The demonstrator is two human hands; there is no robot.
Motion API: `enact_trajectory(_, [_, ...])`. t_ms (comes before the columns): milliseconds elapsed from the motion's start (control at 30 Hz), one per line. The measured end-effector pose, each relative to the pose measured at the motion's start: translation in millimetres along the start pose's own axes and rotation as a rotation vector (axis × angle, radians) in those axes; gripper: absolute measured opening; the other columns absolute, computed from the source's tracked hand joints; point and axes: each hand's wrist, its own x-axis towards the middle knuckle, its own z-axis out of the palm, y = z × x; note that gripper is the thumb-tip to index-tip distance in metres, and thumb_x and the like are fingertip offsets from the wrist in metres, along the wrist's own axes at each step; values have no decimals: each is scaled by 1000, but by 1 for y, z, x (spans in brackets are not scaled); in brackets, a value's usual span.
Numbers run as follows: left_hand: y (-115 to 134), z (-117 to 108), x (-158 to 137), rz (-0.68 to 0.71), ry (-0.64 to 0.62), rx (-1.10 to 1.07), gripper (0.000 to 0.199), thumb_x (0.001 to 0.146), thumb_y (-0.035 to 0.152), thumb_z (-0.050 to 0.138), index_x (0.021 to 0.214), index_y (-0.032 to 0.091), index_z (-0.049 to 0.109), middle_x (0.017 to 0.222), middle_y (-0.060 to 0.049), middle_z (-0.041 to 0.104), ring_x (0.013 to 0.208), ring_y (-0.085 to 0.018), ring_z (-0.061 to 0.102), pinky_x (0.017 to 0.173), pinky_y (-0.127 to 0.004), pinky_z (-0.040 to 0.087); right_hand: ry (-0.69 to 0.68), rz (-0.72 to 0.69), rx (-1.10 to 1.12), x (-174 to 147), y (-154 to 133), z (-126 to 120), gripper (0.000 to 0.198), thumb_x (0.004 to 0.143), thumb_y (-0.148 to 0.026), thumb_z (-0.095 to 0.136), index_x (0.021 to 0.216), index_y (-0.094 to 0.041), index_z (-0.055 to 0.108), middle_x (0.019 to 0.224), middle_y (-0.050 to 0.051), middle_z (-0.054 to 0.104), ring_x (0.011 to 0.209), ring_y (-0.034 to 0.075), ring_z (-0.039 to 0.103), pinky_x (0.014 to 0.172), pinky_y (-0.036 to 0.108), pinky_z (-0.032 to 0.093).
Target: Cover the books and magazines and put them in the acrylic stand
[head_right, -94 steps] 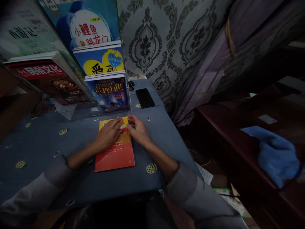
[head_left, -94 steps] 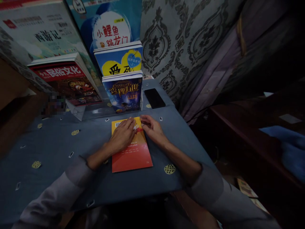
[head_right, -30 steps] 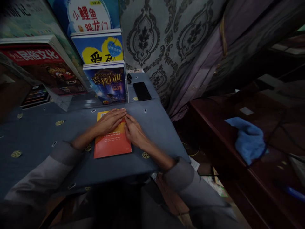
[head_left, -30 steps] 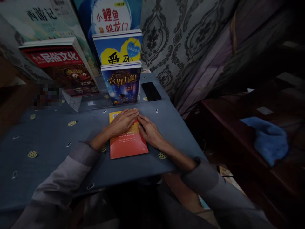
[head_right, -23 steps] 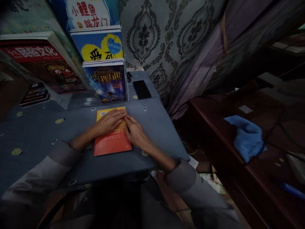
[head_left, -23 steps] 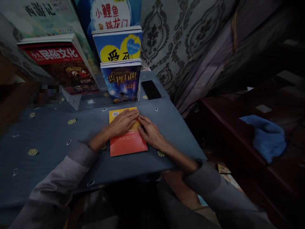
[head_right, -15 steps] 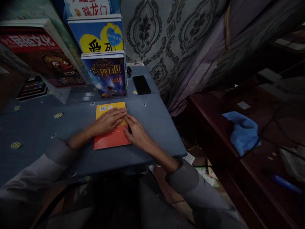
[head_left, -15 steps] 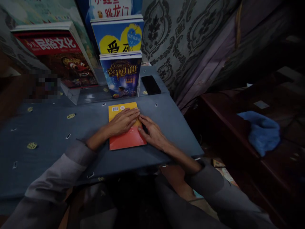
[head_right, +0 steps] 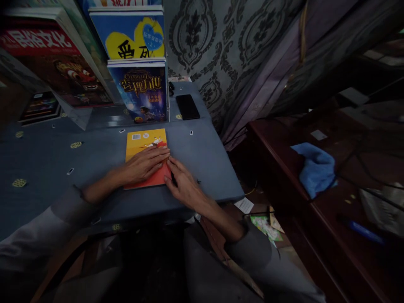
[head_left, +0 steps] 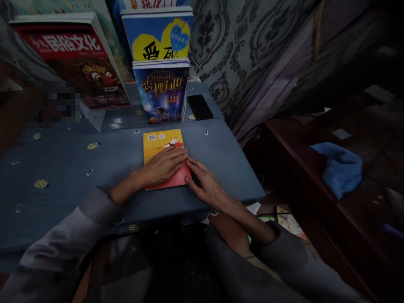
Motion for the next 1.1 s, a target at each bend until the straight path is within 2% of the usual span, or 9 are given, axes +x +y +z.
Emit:
enact_trajectory(300, [22,2,-16,26,-51,0,46,106,29,33,149,18,46,155,-9,50,147,-19,42,125,-48,29,30,-8,-24,-30,-10,7,58,99,-31,50,156,-20,40,155,16,49,142,31,49,116,56,45])
enact_trajectory(633, [56,6,-40,28,-69,69,48,107,30,30,152,18,42,156,-8,49,148,-18,41,126,-44,29,108,-37,-101,-67,-24,19,63,100,-22,46,161,-26,29,153,14,51,141,29,50,114,55,48])
enact_trajectory(767, [70,14,-49,3,-11,122,47,107,28,32,150,13,43,155,-11,50,147,-20,42,125,-43,31,122,-71,-117,-73,-24,18,61,100,-19,45,160,-24,31,151,15,53,139,28,52,112,54,50])
enact_trajectory(933, [90,28,-53,-62,59,182,50,103,18,32,151,11,42,154,-14,50,148,-21,41,125,-43,32,140,11,-79,-72,-24,11,53,101,-21,45,154,-26,44,147,13,58,136,27,55,114,52,49])
enact_trajectory(1100, [103,35,-53,-116,34,250,54,98,9,32,152,4,40,156,-17,46,151,-25,36,124,-45,33,141,0,-72,-67,-26,10,54,102,-20,44,156,-27,41,149,12,56,138,27,54,114,52,49])
